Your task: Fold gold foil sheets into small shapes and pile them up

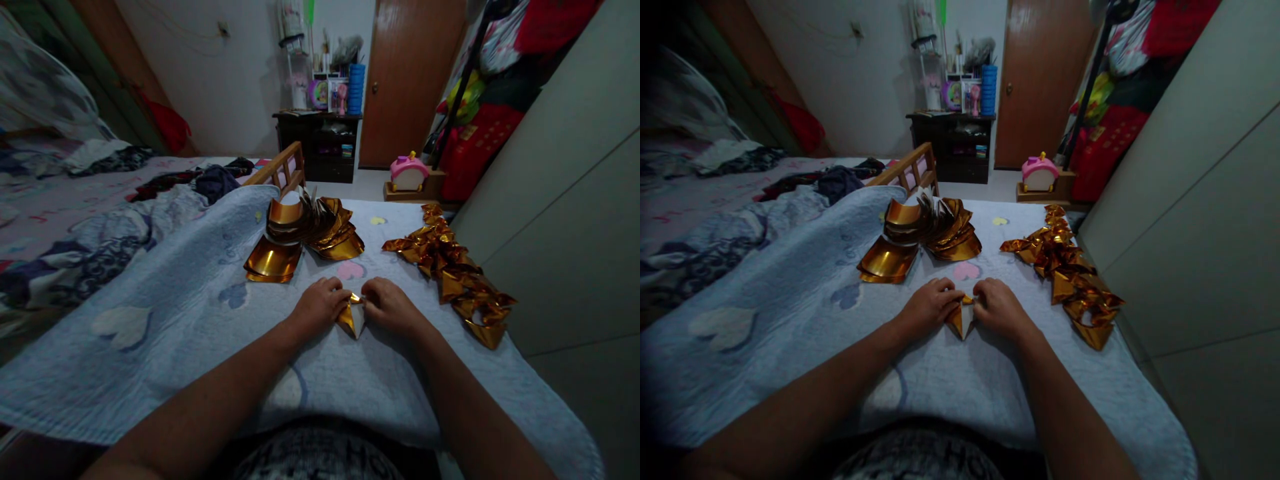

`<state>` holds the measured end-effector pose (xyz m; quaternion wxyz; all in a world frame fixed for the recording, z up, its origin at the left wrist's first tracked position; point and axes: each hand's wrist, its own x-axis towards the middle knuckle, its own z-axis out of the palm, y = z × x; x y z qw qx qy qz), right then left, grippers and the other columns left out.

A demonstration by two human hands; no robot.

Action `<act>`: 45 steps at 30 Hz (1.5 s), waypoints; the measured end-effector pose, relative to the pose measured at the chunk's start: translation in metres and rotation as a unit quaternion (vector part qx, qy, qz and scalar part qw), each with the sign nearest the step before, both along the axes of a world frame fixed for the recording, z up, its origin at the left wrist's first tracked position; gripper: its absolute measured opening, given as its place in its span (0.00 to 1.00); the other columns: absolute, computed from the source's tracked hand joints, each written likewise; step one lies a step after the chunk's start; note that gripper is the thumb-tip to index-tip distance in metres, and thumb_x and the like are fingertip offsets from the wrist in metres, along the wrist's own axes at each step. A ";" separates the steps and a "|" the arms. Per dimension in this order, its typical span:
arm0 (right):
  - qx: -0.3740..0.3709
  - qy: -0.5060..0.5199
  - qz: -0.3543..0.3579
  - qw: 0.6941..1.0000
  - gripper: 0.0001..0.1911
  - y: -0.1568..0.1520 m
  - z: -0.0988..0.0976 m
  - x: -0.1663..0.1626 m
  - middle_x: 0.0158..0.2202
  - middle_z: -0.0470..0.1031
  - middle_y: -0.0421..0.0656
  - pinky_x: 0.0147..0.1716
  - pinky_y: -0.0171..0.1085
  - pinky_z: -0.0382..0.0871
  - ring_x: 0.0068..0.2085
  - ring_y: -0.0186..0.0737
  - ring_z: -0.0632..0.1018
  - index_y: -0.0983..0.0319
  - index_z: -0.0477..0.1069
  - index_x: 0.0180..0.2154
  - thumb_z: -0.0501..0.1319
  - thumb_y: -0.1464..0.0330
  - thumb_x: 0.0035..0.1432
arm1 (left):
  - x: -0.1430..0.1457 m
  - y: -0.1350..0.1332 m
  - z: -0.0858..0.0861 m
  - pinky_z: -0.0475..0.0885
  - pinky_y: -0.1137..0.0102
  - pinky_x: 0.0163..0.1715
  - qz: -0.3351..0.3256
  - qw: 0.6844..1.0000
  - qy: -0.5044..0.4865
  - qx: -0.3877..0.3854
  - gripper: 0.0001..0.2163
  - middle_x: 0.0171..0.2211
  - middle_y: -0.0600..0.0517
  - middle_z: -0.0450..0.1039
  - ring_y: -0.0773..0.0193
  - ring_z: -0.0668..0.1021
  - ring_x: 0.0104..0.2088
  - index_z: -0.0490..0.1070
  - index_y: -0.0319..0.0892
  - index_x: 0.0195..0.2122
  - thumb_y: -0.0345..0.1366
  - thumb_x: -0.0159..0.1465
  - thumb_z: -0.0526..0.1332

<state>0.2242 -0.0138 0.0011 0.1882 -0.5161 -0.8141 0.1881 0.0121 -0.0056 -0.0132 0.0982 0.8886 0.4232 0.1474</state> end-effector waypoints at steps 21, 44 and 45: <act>-0.018 -0.076 -0.091 0.993 0.04 0.005 -0.001 -0.026 0.38 0.79 0.46 0.40 0.38 0.58 0.41 0.42 0.75 0.63 0.76 0.35 0.62 0.70 0.61 | 0.003 -0.003 0.007 0.71 0.62 0.47 0.020 0.994 -0.085 -0.058 0.07 0.42 0.46 0.73 0.54 0.75 0.45 0.72 0.40 0.43 0.29 0.64 0.60; -0.055 0.251 -0.101 0.961 0.03 0.003 -0.005 -0.024 0.25 0.66 0.34 0.28 0.34 0.59 0.27 0.35 0.68 0.59 0.64 0.35 0.56 0.67 0.57 | 0.000 -0.003 0.015 0.70 0.69 0.37 0.055 0.955 -0.282 -0.075 0.02 0.37 0.52 0.69 0.64 0.73 0.37 0.70 0.42 0.37 0.31 0.63 0.60; -0.057 0.267 -0.111 0.955 0.04 0.004 -0.006 -0.024 0.24 0.65 0.33 0.27 0.33 0.59 0.26 0.35 0.68 0.58 0.64 0.36 0.56 0.66 0.57 | 0.000 -0.003 0.016 0.70 0.70 0.37 0.068 0.953 -0.288 -0.069 0.02 0.36 0.52 0.69 0.64 0.72 0.35 0.69 0.42 0.36 0.31 0.63 0.59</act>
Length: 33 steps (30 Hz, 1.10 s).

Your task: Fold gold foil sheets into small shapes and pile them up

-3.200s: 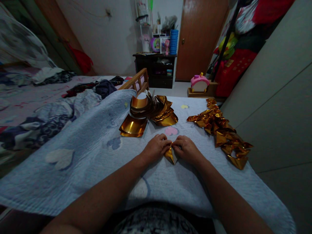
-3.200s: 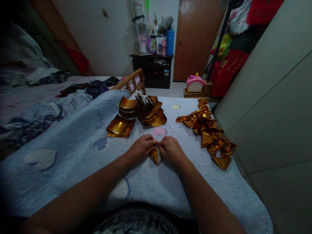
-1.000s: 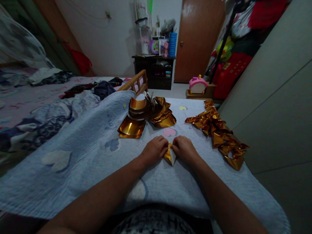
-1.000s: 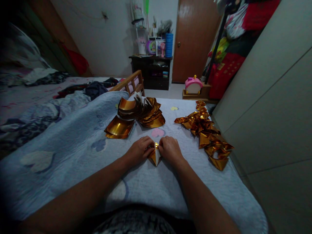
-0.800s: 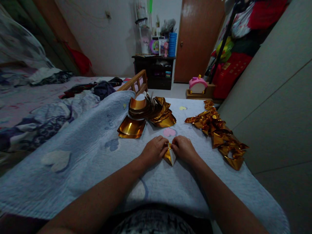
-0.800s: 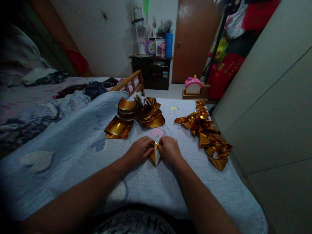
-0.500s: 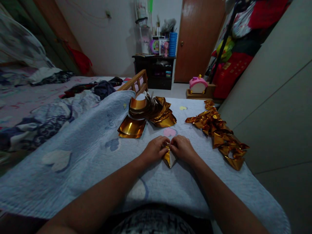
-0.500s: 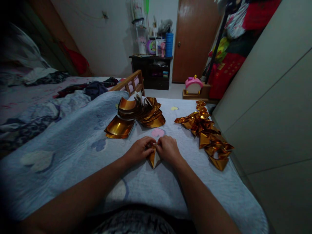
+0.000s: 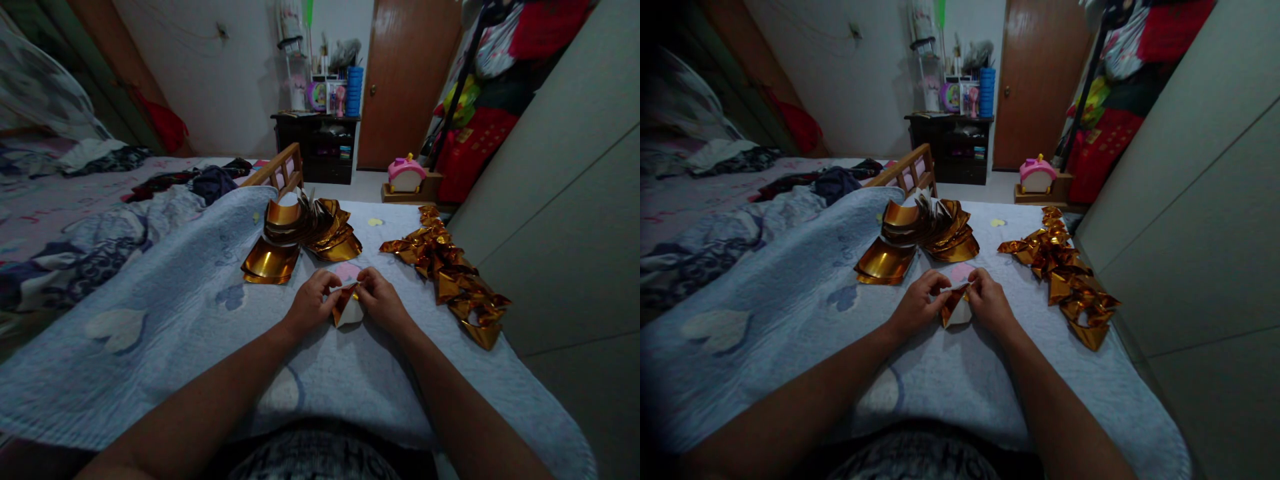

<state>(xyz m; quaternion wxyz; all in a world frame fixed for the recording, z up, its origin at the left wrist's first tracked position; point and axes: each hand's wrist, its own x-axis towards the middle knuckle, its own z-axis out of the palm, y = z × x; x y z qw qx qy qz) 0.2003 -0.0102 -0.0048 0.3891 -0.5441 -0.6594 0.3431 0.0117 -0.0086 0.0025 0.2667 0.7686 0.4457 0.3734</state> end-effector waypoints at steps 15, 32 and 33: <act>-0.025 0.106 -0.040 0.993 0.10 0.003 -0.006 0.004 0.26 0.69 0.38 0.26 0.34 0.60 0.27 0.36 0.69 0.61 0.72 0.35 0.56 0.63 0.56 | -0.001 0.002 -0.002 0.64 0.72 0.30 -0.002 0.998 0.030 -0.055 0.03 0.28 0.56 0.68 0.66 0.70 0.29 0.67 0.42 0.30 0.27 0.58 0.57; -0.035 0.084 -0.037 0.995 0.11 0.005 -0.008 0.004 0.31 0.76 0.41 0.30 0.36 0.67 0.32 0.40 0.75 0.61 0.71 0.37 0.57 0.63 0.53 | 0.000 0.000 0.003 0.69 0.68 0.37 -0.099 0.991 0.052 -0.069 0.10 0.32 0.51 0.74 0.62 0.75 0.35 0.73 0.41 0.33 0.36 0.67 0.54; -0.032 0.084 -0.038 0.995 0.11 0.005 -0.008 0.004 0.32 0.76 0.42 0.32 0.36 0.68 0.33 0.40 0.75 0.61 0.71 0.36 0.57 0.64 0.53 | 0.000 0.000 0.003 0.69 0.68 0.38 -0.105 0.991 0.053 -0.065 0.10 0.32 0.50 0.74 0.62 0.74 0.35 0.72 0.41 0.33 0.36 0.66 0.54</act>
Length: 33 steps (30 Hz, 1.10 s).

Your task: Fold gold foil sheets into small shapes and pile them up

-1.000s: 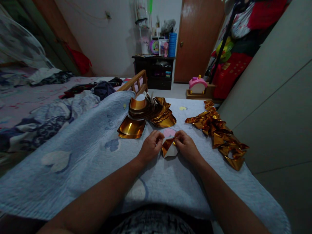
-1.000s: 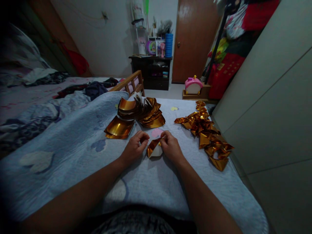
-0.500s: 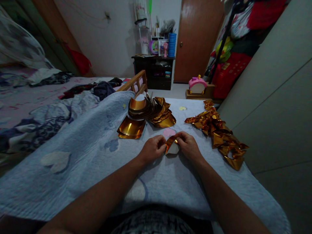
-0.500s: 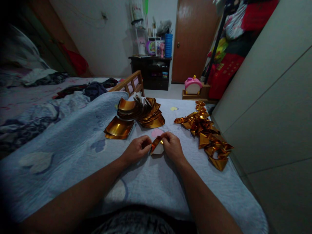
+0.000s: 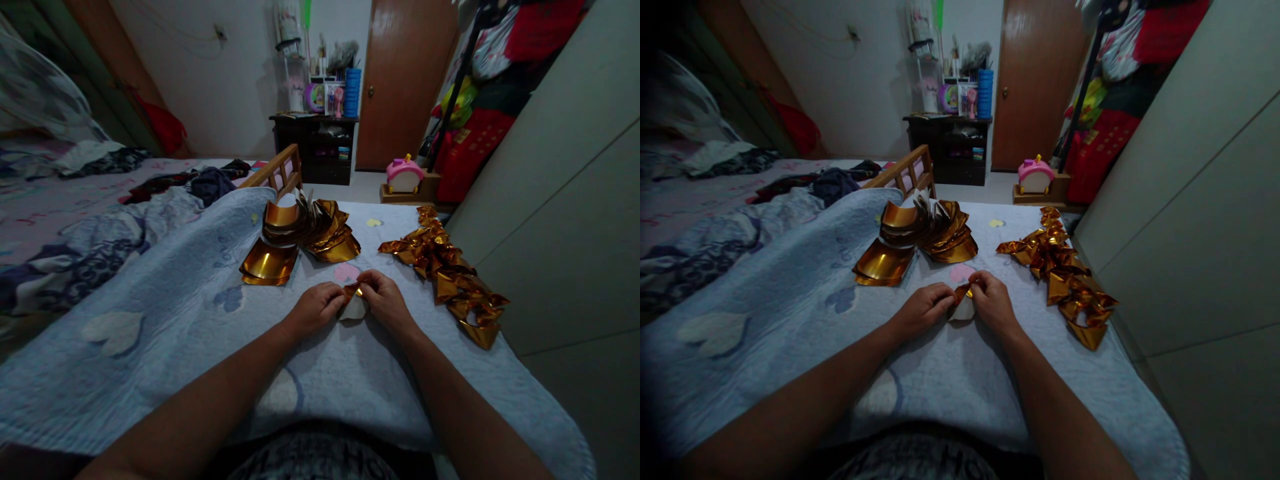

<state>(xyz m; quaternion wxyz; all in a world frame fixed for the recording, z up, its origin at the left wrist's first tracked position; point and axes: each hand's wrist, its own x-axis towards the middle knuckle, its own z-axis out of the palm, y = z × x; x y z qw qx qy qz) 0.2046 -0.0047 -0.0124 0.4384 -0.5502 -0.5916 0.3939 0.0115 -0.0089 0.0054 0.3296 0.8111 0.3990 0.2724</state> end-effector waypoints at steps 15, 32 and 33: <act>-0.007 -0.008 -0.007 1.000 0.15 -0.002 0.004 -0.001 0.24 0.71 0.38 0.26 0.34 0.64 0.26 0.37 0.71 0.61 0.74 0.41 0.56 0.62 0.53 | 0.004 -0.006 -0.005 0.67 0.67 0.38 -0.020 0.995 0.075 0.056 0.10 0.34 0.53 0.69 0.61 0.72 0.36 0.63 0.44 0.36 0.30 0.55 0.61; 0.006 -0.027 -0.012 1.000 0.13 0.001 0.000 0.002 0.30 0.76 0.42 0.32 0.37 0.67 0.31 0.40 0.75 0.62 0.74 0.37 0.57 0.62 0.53 | 0.003 -0.005 -0.006 0.65 0.69 0.36 -0.011 0.996 0.076 0.054 0.06 0.34 0.53 0.70 0.62 0.72 0.35 0.63 0.43 0.36 0.31 0.60 0.61; 0.006 -0.028 -0.014 0.999 0.13 0.001 0.001 0.002 0.30 0.76 0.42 0.32 0.37 0.67 0.32 0.41 0.75 0.62 0.75 0.37 0.57 0.62 0.53 | 0.002 -0.005 -0.006 0.65 0.69 0.36 -0.013 0.995 0.077 0.055 0.06 0.34 0.53 0.70 0.62 0.72 0.35 0.64 0.43 0.36 0.31 0.60 0.62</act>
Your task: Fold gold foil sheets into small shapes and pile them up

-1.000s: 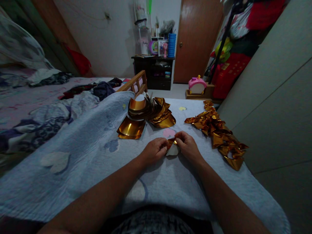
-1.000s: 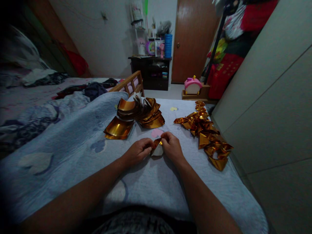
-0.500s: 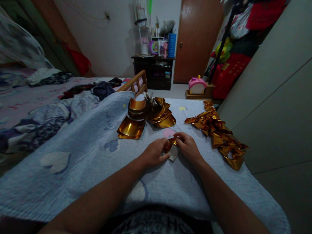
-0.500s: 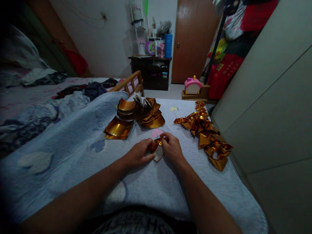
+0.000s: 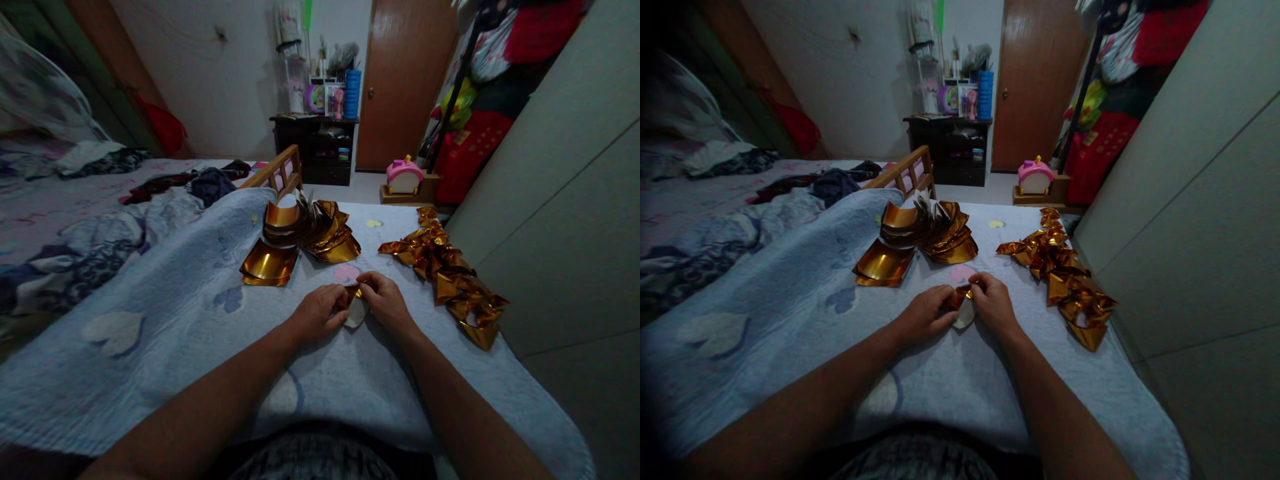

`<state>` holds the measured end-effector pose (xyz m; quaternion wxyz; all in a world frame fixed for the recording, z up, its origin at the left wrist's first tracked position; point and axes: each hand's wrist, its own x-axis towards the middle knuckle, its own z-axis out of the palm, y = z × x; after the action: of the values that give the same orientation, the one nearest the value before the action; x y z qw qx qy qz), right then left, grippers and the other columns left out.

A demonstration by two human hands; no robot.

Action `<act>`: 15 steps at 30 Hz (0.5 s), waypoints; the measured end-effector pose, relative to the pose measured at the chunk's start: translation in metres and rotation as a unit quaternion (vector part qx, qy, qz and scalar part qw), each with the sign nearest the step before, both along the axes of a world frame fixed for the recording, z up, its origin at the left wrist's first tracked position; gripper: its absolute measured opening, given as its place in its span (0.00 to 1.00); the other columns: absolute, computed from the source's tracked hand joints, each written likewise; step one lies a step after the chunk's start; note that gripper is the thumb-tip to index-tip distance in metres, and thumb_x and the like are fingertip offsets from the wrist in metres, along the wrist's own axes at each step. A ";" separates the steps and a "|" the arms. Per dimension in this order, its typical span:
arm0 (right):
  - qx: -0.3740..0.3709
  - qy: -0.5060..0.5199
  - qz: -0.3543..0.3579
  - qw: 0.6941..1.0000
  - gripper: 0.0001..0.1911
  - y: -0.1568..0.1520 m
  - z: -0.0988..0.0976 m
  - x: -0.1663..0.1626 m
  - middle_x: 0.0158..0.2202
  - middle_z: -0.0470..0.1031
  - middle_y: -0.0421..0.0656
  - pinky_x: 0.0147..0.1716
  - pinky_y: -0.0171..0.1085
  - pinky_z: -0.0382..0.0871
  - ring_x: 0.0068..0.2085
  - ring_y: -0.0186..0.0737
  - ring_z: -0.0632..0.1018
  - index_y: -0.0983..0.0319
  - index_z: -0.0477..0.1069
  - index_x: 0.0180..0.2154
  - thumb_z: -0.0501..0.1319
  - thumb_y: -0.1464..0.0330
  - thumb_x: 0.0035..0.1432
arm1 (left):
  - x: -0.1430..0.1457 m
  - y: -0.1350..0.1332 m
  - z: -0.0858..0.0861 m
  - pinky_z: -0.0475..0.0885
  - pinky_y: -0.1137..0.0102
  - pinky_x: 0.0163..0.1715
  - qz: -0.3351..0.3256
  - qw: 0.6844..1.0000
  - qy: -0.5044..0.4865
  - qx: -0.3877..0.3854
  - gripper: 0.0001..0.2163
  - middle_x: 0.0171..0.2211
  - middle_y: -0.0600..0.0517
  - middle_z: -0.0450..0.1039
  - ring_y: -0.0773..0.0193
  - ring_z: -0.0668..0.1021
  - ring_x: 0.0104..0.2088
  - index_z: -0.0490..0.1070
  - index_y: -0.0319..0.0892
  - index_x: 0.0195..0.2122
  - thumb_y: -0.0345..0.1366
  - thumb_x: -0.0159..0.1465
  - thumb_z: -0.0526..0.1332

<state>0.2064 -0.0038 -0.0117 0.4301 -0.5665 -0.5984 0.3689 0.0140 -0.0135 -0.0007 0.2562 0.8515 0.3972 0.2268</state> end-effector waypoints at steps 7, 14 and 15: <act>-0.011 -0.007 0.000 1.000 0.14 0.000 0.002 0.001 0.30 0.77 0.42 0.31 0.37 0.66 0.30 0.40 0.74 0.61 0.76 0.36 0.55 0.64 0.52 | 0.000 0.000 -0.001 0.64 0.69 0.36 -0.003 1.000 -0.006 -0.009 0.06 0.34 0.53 0.70 0.62 0.72 0.35 0.64 0.43 0.36 0.31 0.61 0.62; -0.026 0.012 0.002 1.000 0.16 0.001 0.002 0.001 0.31 0.78 0.43 0.33 0.37 0.67 0.32 0.40 0.75 0.62 0.76 0.36 0.52 0.66 0.50 | 0.001 0.001 -0.001 0.64 0.69 0.36 -0.004 1.000 0.003 -0.002 0.05 0.33 0.53 0.69 0.62 0.71 0.35 0.65 0.43 0.36 0.30 0.60 0.62; -0.026 0.013 0.003 1.000 0.17 0.001 0.002 0.001 0.31 0.77 0.43 0.33 0.37 0.67 0.32 0.40 0.75 0.62 0.76 0.36 0.52 0.66 0.49 | 0.001 0.001 -0.002 0.64 0.69 0.36 -0.003 1.000 0.005 0.001 0.05 0.33 0.53 0.69 0.62 0.71 0.35 0.65 0.42 0.35 0.30 0.60 0.62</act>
<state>0.2077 -0.0031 -0.0100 0.4222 -0.5707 -0.5846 0.3927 0.0149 -0.0121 -0.0022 0.2540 0.8542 0.3955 0.2221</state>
